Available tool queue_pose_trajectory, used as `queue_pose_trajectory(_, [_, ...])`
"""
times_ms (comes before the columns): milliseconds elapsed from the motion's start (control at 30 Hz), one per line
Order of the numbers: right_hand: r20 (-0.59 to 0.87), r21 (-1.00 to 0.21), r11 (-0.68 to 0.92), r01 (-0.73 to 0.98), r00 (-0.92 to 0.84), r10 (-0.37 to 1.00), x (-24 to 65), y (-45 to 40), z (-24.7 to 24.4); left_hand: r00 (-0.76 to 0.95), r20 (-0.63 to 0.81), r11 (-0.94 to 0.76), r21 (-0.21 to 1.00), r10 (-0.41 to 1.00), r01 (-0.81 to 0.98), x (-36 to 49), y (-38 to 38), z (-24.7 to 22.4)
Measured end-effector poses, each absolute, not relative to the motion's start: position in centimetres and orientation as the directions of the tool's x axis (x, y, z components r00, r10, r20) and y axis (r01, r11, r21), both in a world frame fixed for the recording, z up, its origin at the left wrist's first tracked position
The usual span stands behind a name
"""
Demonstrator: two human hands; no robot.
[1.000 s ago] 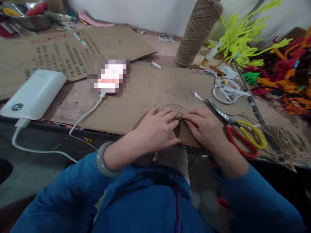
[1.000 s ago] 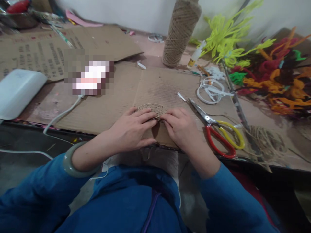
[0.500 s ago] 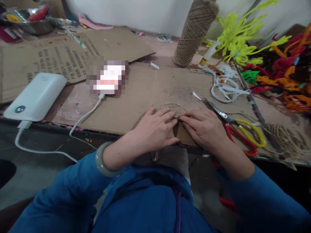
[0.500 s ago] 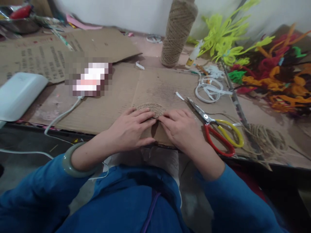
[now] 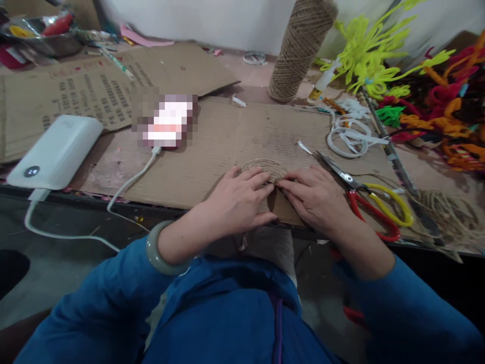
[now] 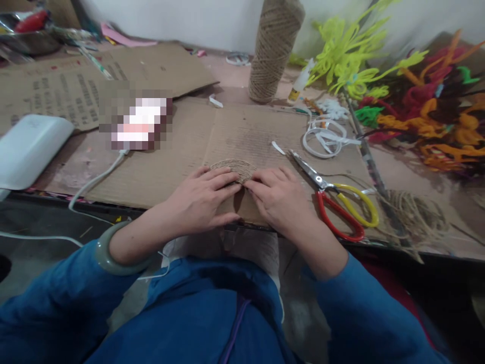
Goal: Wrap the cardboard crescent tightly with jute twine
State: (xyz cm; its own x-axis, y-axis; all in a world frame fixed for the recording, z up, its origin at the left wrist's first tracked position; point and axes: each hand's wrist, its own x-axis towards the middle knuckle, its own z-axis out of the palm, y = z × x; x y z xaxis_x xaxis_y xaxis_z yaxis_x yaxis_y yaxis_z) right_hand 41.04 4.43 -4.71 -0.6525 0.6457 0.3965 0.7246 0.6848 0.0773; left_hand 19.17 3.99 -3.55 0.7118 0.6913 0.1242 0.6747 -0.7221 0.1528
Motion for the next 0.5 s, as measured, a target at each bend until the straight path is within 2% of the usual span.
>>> queue_pose_trajectory(133, [0.404,0.040,0.687,0.726,-0.640,0.654,41.43,4.30,-4.89,0.713,0.134,-0.725,0.153,0.689,0.672,19.12,3.96,-3.58])
queue_pose_trajectory(500, [0.351,0.147,0.667,0.730,-0.669,0.655,41.02,4.05,-4.44,0.712,0.145,-0.727,0.154,0.687,0.670,19.13,3.96,-3.75])
